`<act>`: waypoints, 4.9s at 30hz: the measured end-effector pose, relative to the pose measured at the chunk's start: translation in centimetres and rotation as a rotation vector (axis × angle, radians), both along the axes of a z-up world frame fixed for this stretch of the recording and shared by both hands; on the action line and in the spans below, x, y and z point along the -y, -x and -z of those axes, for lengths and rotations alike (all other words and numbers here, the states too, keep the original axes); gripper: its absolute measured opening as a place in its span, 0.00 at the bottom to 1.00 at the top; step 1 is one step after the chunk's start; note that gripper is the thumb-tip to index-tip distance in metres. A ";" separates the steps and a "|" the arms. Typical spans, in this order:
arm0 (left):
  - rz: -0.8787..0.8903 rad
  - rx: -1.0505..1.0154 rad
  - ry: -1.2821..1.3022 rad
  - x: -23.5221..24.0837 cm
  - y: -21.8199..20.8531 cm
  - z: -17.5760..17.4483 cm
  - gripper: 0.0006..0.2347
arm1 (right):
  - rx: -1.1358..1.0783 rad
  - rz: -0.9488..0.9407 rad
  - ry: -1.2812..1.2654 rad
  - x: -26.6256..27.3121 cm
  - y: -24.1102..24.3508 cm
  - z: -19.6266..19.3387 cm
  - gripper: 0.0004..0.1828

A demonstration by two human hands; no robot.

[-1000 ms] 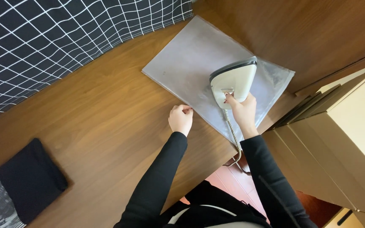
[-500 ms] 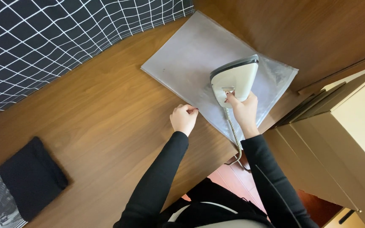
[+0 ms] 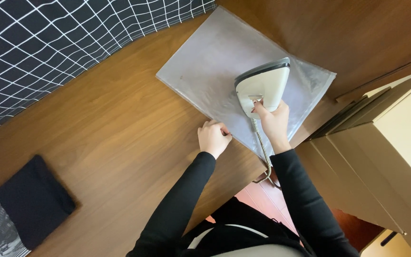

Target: The person irons a clear plastic bag on a wooden table, then places a folded black garment with a printed label into the bag and seals it. The person places the sealed bag into a cardboard box, closes the box, and stacks it with other boxes. The person later opens the box, removes the bag, and closes the box again.

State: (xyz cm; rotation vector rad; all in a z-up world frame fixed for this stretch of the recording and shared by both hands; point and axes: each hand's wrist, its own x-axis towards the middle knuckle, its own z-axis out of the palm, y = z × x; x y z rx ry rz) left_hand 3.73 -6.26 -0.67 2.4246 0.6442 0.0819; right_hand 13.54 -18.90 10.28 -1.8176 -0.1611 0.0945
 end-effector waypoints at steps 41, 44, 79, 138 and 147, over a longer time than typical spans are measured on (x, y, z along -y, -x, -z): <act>-0.417 -0.202 0.209 -21.4 12.0 -5.3 0.12 | 0.150 -0.005 -0.123 -0.7 -2.9 -3.9 0.07; -0.521 -0.272 0.112 -26.1 18.3 -4.7 0.11 | 0.157 -0.025 -0.148 -1.7 -3.7 -1.9 0.08; -0.057 -0.081 -0.468 -18.3 27.1 -6.2 0.25 | 0.996 0.068 0.957 -10.2 11.8 4.2 0.32; 0.214 0.130 -0.661 -14.1 39.0 -1.7 0.26 | 1.241 -1.177 0.228 -13.7 25.8 8.2 0.20; 0.199 0.154 -0.729 -14.0 38.7 -0.6 0.24 | 1.235 -1.235 0.202 -13.7 25.7 6.8 0.23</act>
